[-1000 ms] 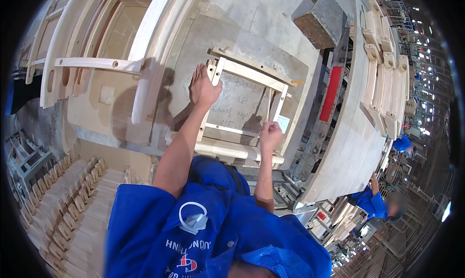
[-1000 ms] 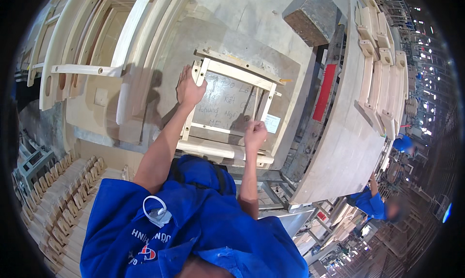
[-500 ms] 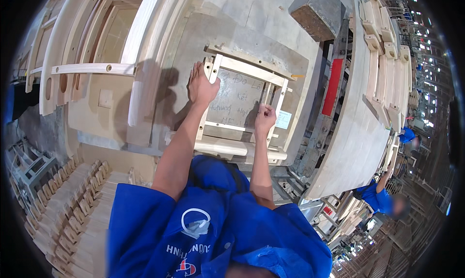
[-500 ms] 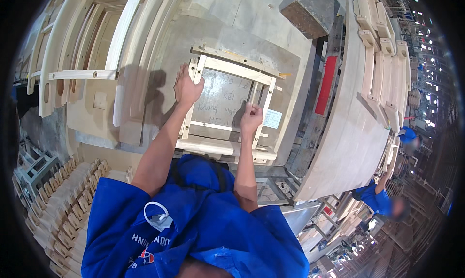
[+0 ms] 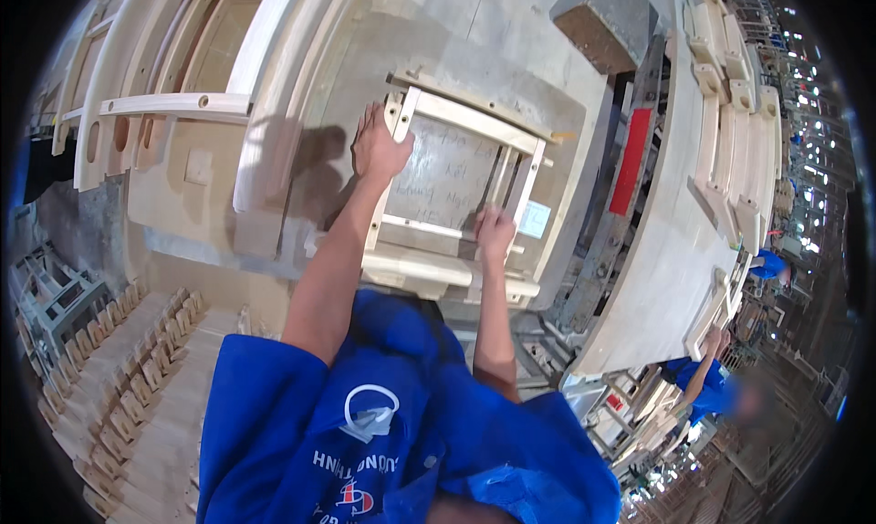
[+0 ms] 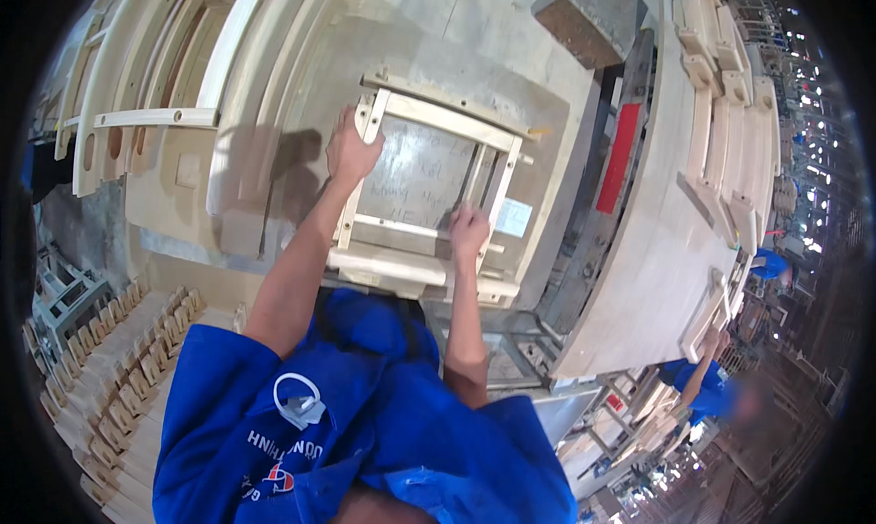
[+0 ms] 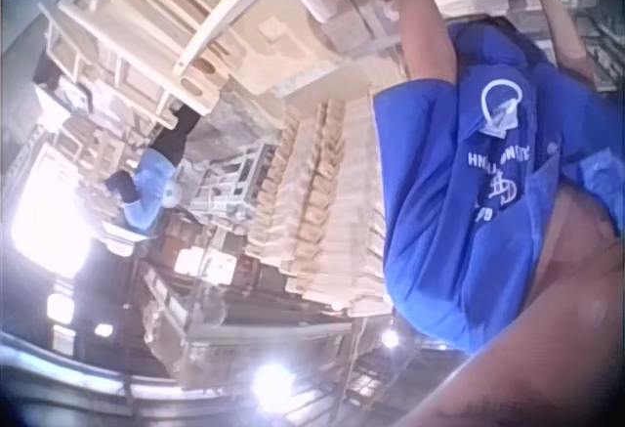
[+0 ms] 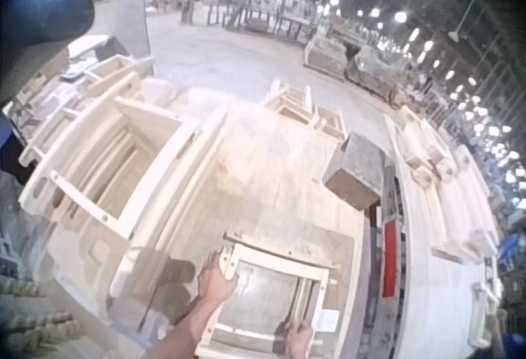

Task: The person repeatedly picks up a rectangular wooden frame, places it on a jig, inserts small wooden dowels into pre-drilled holes, and then moves the assembled frame to a stack. The cycle repeats with multiple frames.

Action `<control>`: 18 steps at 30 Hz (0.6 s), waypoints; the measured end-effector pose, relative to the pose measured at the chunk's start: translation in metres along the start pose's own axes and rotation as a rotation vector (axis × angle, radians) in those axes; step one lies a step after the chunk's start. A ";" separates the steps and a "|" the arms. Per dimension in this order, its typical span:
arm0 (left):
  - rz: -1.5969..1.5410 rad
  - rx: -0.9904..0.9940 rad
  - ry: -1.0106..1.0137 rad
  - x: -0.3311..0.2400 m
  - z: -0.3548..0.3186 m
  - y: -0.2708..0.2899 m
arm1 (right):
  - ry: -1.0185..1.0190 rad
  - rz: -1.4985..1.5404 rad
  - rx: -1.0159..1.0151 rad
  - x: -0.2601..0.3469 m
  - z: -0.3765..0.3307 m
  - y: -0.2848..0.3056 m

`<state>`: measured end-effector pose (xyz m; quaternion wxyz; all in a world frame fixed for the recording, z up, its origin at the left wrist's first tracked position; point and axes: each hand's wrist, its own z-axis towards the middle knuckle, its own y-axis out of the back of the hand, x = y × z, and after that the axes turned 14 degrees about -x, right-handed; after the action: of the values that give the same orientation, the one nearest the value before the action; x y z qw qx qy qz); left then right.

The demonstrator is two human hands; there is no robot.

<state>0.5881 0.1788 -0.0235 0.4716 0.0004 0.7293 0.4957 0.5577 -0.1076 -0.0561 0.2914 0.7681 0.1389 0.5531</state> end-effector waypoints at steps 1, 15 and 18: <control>0.017 -0.022 -0.015 0.002 0.002 0.000 | 0.006 0.092 -0.083 -0.001 -0.011 0.007; -0.155 0.628 -0.617 0.008 -0.114 0.037 | 0.753 -0.437 -0.056 0.188 0.075 0.045; 0.188 1.081 -0.637 0.000 -0.136 0.041 | 0.887 -0.641 0.031 0.240 0.087 0.030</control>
<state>0.4751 0.1015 0.0148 0.5531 0.4502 0.6973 0.0723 0.7193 -0.0289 0.1274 0.3473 0.3844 0.4836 0.7055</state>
